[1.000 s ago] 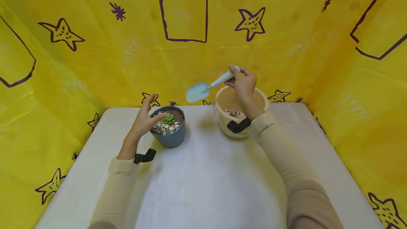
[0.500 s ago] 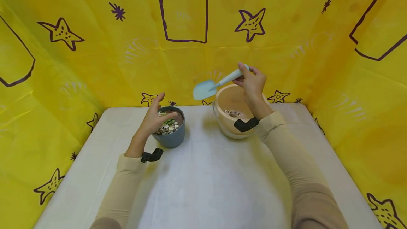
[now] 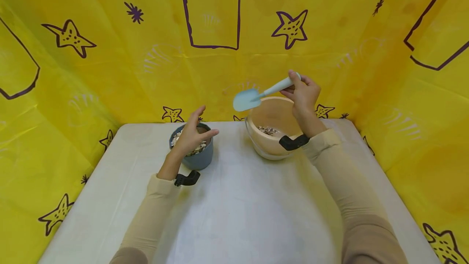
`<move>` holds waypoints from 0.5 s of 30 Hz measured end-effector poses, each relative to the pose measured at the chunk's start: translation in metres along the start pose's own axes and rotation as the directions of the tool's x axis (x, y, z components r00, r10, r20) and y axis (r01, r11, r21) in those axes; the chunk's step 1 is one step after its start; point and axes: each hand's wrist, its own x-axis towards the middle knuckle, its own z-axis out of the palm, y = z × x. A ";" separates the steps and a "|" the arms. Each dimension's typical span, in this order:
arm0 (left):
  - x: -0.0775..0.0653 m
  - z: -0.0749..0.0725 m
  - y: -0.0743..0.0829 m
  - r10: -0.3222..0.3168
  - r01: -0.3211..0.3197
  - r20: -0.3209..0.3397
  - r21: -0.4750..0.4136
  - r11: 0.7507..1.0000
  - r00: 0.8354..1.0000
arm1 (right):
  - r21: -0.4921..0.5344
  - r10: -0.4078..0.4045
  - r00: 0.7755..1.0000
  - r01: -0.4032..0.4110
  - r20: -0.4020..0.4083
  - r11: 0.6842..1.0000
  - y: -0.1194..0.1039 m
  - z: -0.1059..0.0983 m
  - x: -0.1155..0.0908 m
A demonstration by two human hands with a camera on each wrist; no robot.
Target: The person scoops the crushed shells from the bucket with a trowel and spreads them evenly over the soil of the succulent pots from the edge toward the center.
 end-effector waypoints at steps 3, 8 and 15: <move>0.003 0.008 0.002 0.005 -0.005 0.006 0.005 1.000 1.000 | 0.008 0.000 1.000 0.000 -0.008 1.000 -0.003 -0.005 0.003; 0.006 0.020 0.007 0.016 -0.016 0.009 -0.009 1.000 1.000 | 0.018 -0.006 1.000 0.006 -0.016 1.000 -0.006 -0.013 0.007; 0.011 0.039 0.011 0.035 -0.036 0.031 0.005 0.999 0.999 | 0.059 0.017 0.998 -0.014 -0.053 0.998 -0.016 -0.026 0.012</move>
